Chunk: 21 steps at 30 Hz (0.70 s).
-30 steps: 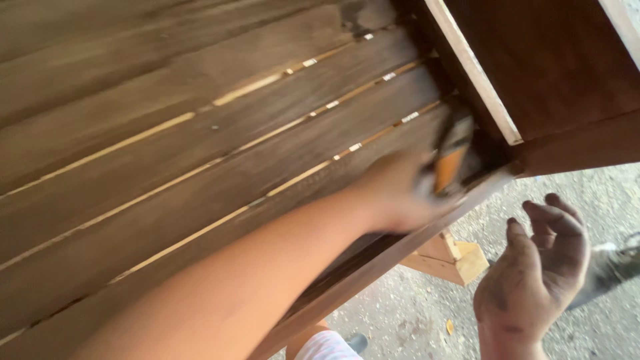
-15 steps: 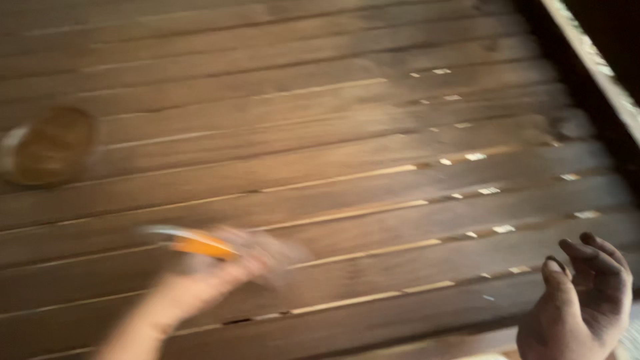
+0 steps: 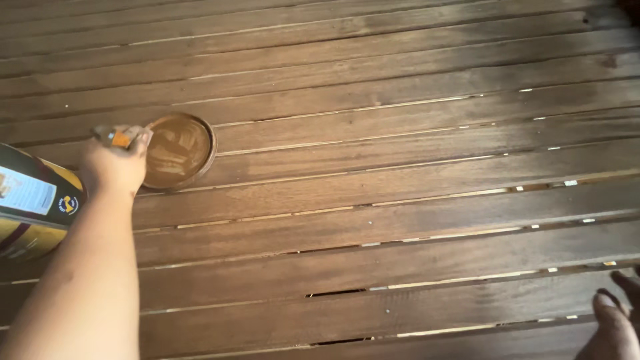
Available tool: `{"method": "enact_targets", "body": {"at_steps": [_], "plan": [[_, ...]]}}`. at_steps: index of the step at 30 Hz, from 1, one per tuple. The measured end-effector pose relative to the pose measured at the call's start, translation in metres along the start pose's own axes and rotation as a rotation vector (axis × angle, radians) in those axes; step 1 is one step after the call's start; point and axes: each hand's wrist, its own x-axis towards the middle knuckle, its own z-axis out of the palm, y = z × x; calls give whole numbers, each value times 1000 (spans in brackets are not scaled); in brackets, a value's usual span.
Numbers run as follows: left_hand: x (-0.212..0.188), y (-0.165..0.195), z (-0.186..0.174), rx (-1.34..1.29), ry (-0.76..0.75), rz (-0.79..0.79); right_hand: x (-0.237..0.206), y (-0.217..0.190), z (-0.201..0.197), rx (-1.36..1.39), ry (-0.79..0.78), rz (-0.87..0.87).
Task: The person applies a brown wood stain to a wooden slatted surface using a brush. They repeatedly dip the brush into a paint can and spread the stain across the planks and edges of the furniture.
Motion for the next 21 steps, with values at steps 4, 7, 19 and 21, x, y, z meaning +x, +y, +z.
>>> {"method": "enact_targets", "body": {"at_steps": [4, 7, 19, 21], "plan": [[18, 26, 13, 99, -29, -150, -6, 3, -1, 19, 13, -19], [35, 44, 23, 41, -169, 12, -9, -2, -4, 14, 20, -30], [19, 81, 35, 9, -573, 142, -18, -16, -8, 68, 15, -49], [4, 87, 34, 68, -580, 99, -19, -19, -9, 92, 11, -54]]}}
